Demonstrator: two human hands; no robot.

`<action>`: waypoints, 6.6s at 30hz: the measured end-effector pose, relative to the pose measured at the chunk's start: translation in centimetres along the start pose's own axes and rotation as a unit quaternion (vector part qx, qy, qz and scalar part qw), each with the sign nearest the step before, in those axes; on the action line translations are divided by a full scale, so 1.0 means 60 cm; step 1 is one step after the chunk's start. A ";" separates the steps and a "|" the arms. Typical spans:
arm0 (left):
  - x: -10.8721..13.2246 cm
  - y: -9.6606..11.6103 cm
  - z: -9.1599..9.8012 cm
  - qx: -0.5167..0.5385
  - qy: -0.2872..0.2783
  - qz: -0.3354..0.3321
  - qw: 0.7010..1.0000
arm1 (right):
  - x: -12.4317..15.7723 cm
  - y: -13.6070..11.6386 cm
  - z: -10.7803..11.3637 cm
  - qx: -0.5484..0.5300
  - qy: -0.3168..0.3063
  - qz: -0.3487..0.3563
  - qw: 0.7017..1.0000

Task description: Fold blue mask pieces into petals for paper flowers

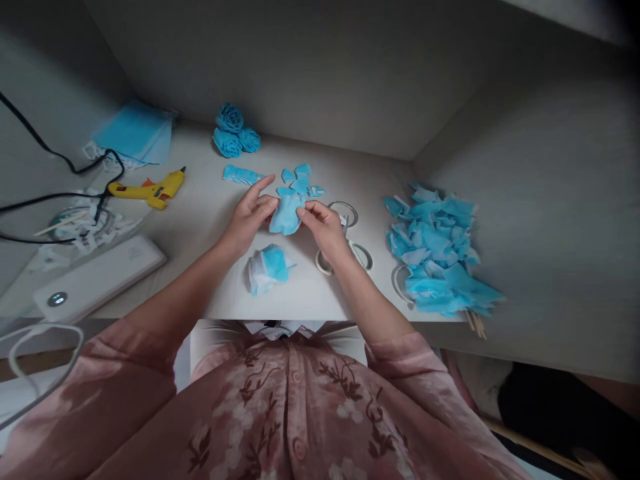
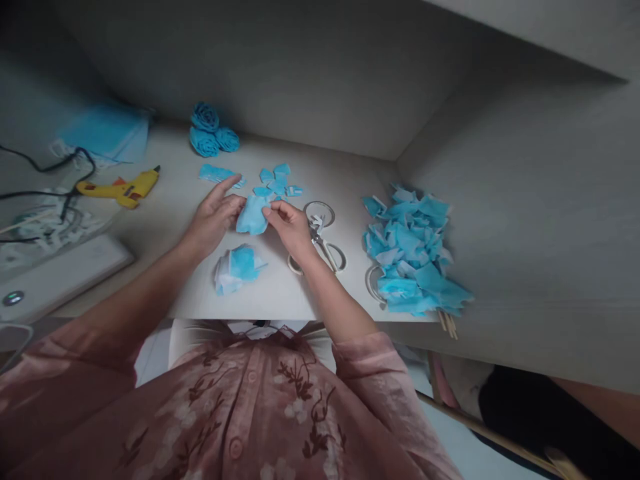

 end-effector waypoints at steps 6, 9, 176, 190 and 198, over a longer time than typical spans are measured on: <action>-0.008 -0.020 0.013 0.003 -0.004 -0.036 0.999 | 0.004 0.001 -0.003 -0.005 0.005 -0.013 1.000; -0.013 -0.028 0.018 0.000 -0.010 -0.065 0.998 | 0.003 0.004 -0.002 -0.058 -0.002 -0.037 0.998; -0.005 -0.015 0.003 -0.077 0.002 0.000 0.997 | -0.021 0.021 0.028 0.100 -0.032 0.065 0.992; -0.006 -0.008 0.002 -0.001 0.012 0.007 1.000 | -0.019 0.019 0.029 0.167 -0.060 0.075 0.981; 0.006 -0.013 -0.011 0.000 -0.048 0.137 0.989 | -0.016 0.018 0.026 0.173 -0.003 0.096 0.980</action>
Point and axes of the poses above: each hand's wrist, its own x-axis away from the middle knuckle, its own z-axis out of the back of the hand, y = z × x, the point moved 1 cm from there along -x, towards the middle knuckle, and after that the axes turned 9 degrees about -z, right-handed, at the moved point
